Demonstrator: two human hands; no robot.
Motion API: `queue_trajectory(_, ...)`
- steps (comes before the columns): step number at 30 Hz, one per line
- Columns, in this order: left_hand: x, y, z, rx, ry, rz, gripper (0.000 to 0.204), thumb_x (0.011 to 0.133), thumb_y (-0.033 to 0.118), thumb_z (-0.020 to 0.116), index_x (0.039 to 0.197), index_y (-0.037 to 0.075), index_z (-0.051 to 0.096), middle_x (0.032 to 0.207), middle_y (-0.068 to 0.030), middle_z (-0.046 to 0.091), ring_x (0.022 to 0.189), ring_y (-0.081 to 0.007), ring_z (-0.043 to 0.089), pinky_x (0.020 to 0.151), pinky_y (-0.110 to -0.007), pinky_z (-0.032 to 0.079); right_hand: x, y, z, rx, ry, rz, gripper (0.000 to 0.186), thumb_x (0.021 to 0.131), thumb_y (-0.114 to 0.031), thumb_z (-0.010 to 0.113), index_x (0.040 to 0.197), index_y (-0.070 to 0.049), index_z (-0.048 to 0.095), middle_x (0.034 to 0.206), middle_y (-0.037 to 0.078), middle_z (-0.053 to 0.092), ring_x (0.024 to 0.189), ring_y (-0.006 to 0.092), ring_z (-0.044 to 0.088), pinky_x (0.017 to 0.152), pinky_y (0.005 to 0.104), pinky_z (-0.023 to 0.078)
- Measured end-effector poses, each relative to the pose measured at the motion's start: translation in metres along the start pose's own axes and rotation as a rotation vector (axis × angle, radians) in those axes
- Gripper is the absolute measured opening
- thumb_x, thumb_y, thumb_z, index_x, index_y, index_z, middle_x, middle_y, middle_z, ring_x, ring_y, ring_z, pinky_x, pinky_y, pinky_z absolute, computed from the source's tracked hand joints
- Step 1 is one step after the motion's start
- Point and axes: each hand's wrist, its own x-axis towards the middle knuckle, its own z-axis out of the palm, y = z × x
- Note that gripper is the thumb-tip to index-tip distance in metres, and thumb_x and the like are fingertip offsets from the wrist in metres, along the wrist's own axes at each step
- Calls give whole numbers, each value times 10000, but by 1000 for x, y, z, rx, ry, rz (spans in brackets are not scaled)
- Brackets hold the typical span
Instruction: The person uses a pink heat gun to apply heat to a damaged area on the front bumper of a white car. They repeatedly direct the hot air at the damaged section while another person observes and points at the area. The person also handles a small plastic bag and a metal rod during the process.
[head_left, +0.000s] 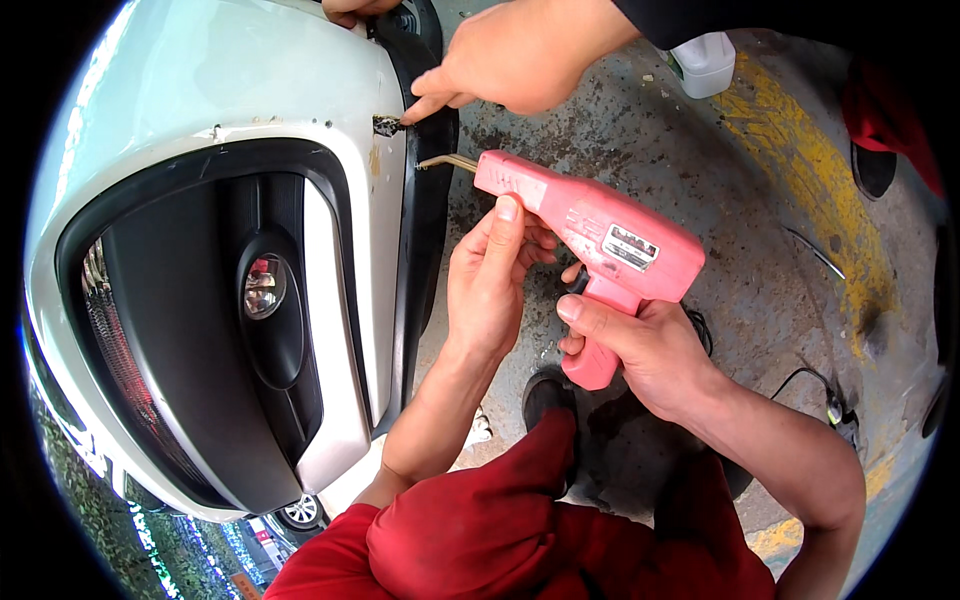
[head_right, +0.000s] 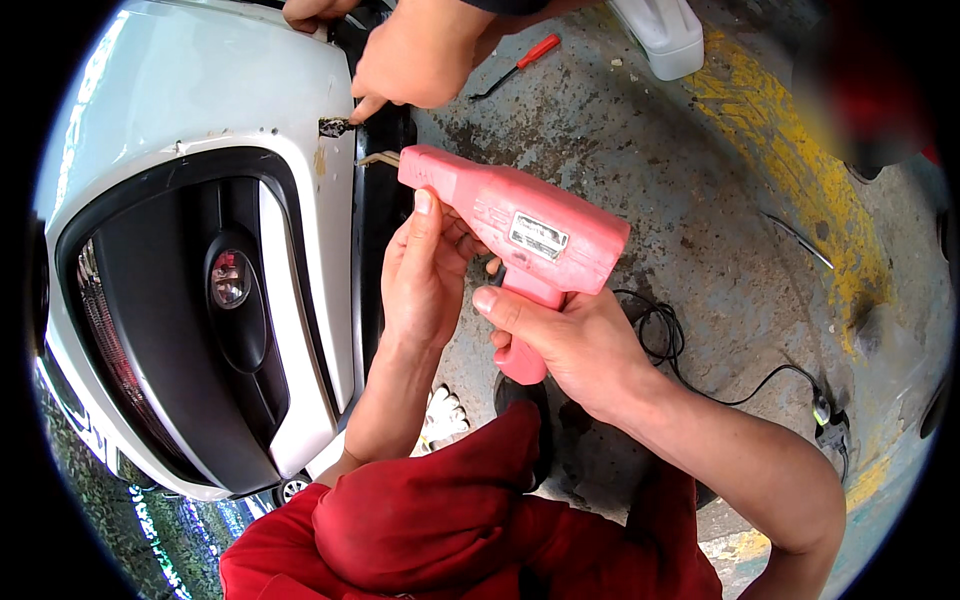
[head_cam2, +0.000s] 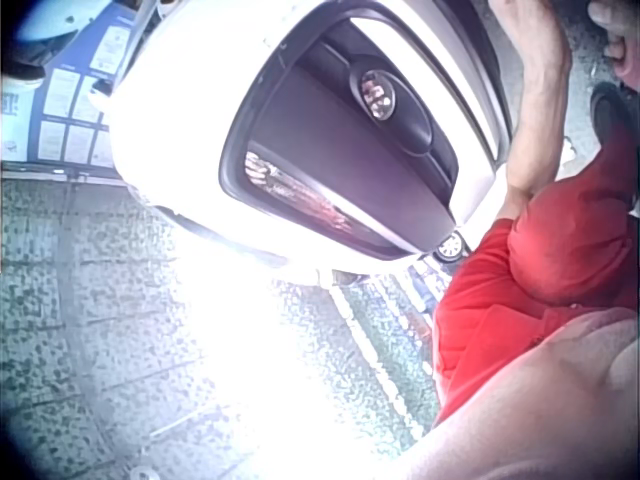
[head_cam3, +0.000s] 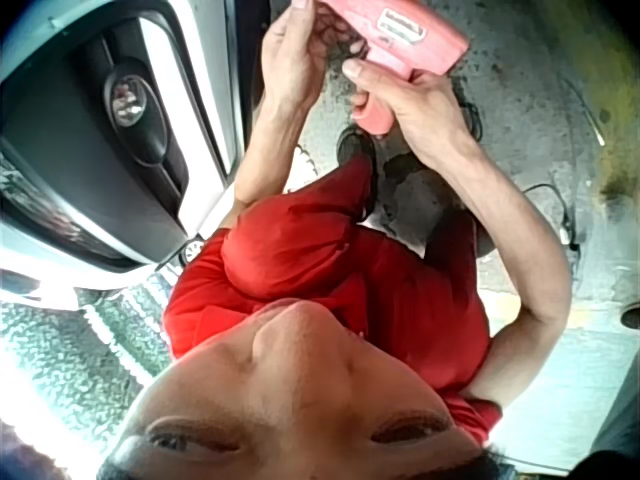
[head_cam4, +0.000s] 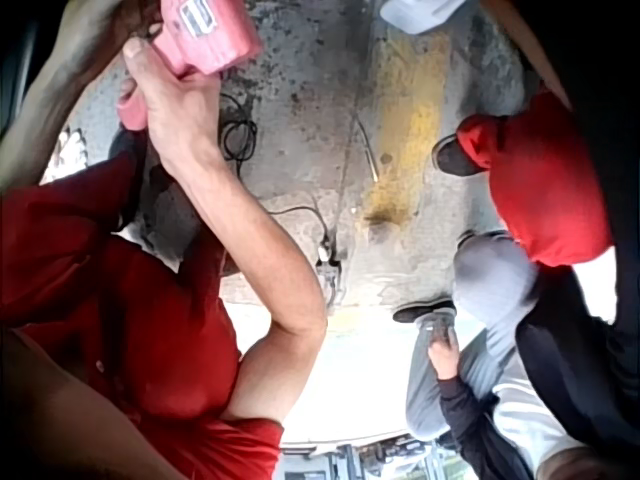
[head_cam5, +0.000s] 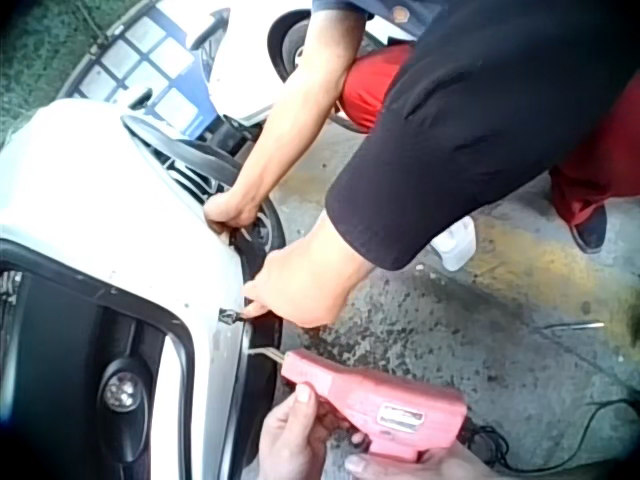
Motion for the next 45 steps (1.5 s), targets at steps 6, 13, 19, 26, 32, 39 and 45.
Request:
queue_trajectory(6, 1, -4, -4, 21, -84, 41, 410, 1089, 386, 498, 1119, 23, 685, 1048, -53, 687, 921, -124, 602, 844, -319, 488, 6, -1, -27, -312, 13, -1, 390, 888, -186, 815, 1212, -62, 636, 988, 24, 683, 869, 114, 666, 796, 300, 541)
queue_trajectory(13, -2, -10, 2, 199, -374, 171, 555, 1095, 412, 440, 1398, -45, 526, 1539, -165, 452, 1117, -164, 583, 993, -366, 462, 44, -21, -82, -763, -27, -497, 348, 905, -148, 780, 1221, -35, 688, 1179, 68, 695, 1083, 181, 642, 949, 343, 517)
queue_trajectory(19, -8, -7, 4, 248, -272, 151, 425, 1065, 352, 541, 1316, 11, 580, 1310, -111, 607, 1060, -155, 606, 908, -342, 505, 41, -48, -98, -965, -138, -628, 305, 911, -106, 753, 1202, -35, 698, 1175, 85, 692, 1084, 214, 645, 937, 349, 516)
queue_trajectory(26, -13, 16, -17, 146, 44, 383, 474, 895, 15, 587, 1354, 32, 471, 1061, -50, 532, 920, -126, 574, 721, -265, 498, 30, -67, -104, -1024, -135, -691, 297, 911, -97, 746, 1197, -34, 700, 1172, 91, 692, 1082, 224, 646, 934, 350, 515)
queue_trajectory(32, -11, 25, -7, 168, 24, 356, 574, 830, -39, 589, 1385, 26, 456, 1168, -36, 449, 954, -130, 554, 744, -271, 507, 20, -73, -107, -1063, -139, -711, 290, 910, -90, 741, 1192, -33, 702, 1169, 96, 691, 1080, 232, 647, 932, 351, 515)
queue_trajectory(39, -16, 27, -6, 168, 23, 335, 551, 831, -30, 583, 1369, 17, 472, 1161, -38, 458, 947, -126, 550, 735, -268, 495, 17, -75, -111, -1068, -156, -749, 282, 910, -81, 734, 1187, -32, 705, 1165, 102, 691, 1078, 241, 648, 929, 352, 514)
queue_trajectory(45, -3, 42, -1, 159, 36, 274, 678, 882, 15, 638, 1482, 43, 325, 1145, -60, 500, 888, -122, 561, 739, -266, 491, 14, -77, -106, -1057, -102, -655, 307, 906, -83, 745, 1205, -36, 696, 1161, 97, 680, 1088, 234, 642, 947, 355, 511)
